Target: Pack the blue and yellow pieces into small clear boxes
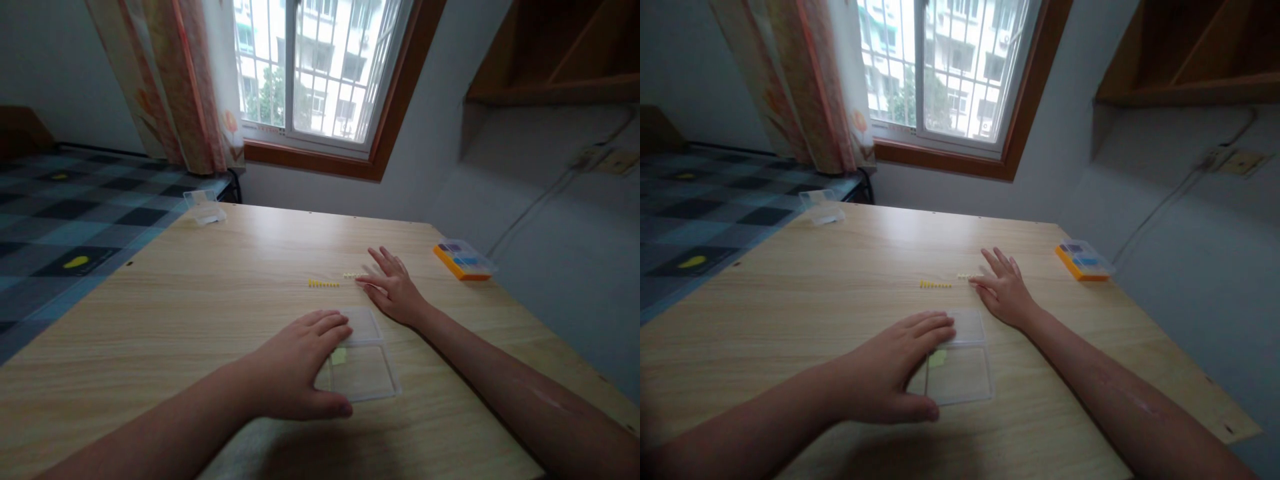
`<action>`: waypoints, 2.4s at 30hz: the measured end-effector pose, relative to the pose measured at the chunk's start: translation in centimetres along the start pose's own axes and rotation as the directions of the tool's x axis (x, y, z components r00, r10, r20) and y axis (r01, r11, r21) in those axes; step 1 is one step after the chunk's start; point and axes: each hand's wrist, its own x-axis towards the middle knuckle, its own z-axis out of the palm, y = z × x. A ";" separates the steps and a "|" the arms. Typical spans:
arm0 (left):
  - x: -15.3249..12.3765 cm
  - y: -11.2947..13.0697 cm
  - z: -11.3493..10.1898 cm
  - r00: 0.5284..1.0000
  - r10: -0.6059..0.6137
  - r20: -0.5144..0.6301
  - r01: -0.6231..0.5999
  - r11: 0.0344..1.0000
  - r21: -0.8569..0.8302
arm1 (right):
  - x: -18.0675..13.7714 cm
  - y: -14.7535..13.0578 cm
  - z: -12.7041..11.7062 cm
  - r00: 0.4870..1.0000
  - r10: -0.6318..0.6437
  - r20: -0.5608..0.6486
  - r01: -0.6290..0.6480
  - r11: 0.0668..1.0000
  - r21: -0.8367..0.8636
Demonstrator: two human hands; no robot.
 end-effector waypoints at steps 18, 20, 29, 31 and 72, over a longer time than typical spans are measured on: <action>-0.2 -0.2 0.2 0.998 0.034 -0.053 -0.037 0.998 -0.049 | -0.1 -0.2 -0.3 0.990 -0.049 -0.131 0.054 0.998 0.037; -0.1 -0.2 0.2 0.998 0.038 -0.055 -0.041 0.998 -0.051 | 0.1 -0.1 -0.1 0.992 -0.048 -0.115 0.053 0.998 0.037; -0.1 -0.2 0.2 0.998 0.040 -0.054 -0.043 0.998 -0.053 | -0.4 -1.4 -3.9 0.989 -0.096 -0.114 0.114 0.979 0.167; -0.1 -0.2 0.2 0.998 0.040 -0.051 -0.043 0.998 -0.054 | -1.0 -2.5 -5.9 0.982 -0.186 -0.044 0.190 0.929 0.318; 0.1 -0.5 0.6 0.997 0.070 -0.035 -0.069 0.998 0.011 | -3.4 -7.9 -6.0 0.829 -0.519 0.207 0.401 0.811 0.425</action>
